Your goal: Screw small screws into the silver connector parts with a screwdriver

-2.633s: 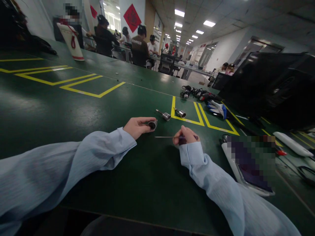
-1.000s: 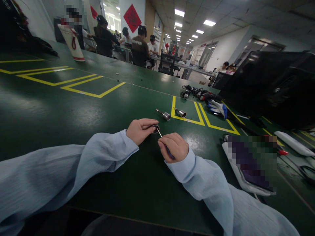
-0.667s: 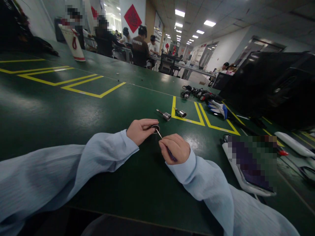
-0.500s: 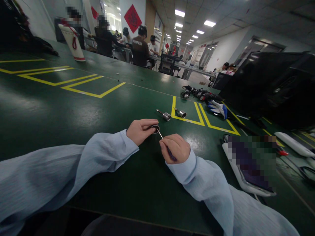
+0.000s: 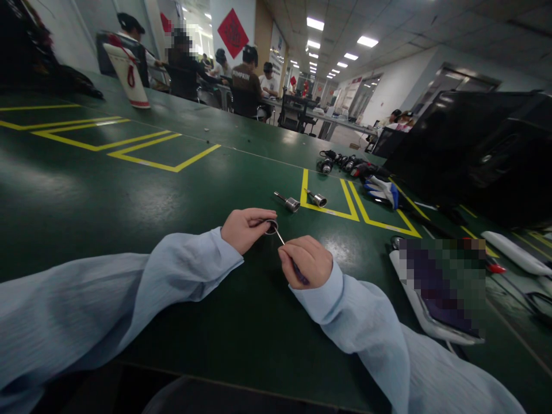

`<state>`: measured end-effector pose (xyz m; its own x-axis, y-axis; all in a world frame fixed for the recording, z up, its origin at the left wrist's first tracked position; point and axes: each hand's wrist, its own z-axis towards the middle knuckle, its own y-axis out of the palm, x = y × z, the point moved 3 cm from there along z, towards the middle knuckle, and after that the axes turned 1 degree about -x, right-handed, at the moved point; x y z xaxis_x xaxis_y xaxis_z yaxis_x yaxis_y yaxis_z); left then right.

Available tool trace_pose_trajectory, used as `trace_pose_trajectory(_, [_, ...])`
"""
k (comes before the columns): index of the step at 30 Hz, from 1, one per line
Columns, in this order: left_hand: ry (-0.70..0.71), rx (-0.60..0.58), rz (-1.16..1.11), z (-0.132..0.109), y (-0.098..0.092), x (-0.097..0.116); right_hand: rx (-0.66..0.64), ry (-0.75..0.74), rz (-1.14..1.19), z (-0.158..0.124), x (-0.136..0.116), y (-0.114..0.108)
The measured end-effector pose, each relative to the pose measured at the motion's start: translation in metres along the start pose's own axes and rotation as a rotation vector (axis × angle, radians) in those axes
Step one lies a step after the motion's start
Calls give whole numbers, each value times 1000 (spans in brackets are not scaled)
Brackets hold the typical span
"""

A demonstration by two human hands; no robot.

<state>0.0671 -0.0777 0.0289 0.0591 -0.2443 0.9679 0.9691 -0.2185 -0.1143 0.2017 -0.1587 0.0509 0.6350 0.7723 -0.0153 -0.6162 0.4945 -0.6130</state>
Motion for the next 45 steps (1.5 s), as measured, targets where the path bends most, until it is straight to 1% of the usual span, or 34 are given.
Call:
trace_pose_trajectory(7, [-12, 3, 11, 0, 0, 1, 8, 9, 18, -3, 3, 0])
trace_pose_trajectory(13, [-54, 12, -33, 0, 0, 1, -11, 58, 64, -3, 0, -3])
trace_pose_trajectory(18, [-38, -4, -7, -1, -1, 3, 8, 119, 134, -6, 4, 0])
trace_pose_trajectory(23, [-35, -6, 19, 0, -1, 3, 17, 132, 194, -9, 6, 1])
trace_pose_trajectory(30, [-5, -5, 55, -1, 0, 7, -3, 132, 206, -7, 7, 1])
trace_pose_trajectory(36, [88, -10, 93, -2, 0, 4, 3, 171, 200, -8, 8, 3])
trace_pose_trajectory(38, [98, -9, 100, -1, 0, 3, -1, 181, 199, -9, 8, 3])
trace_pose_trajectory(41, [59, -4, 81, 0, -1, 2, -5, 185, 205, -10, 8, 4])
trace_pose_trajectory(45, [-61, 12, 27, 1, -1, 0, 20, 167, 201, -10, 8, 4])
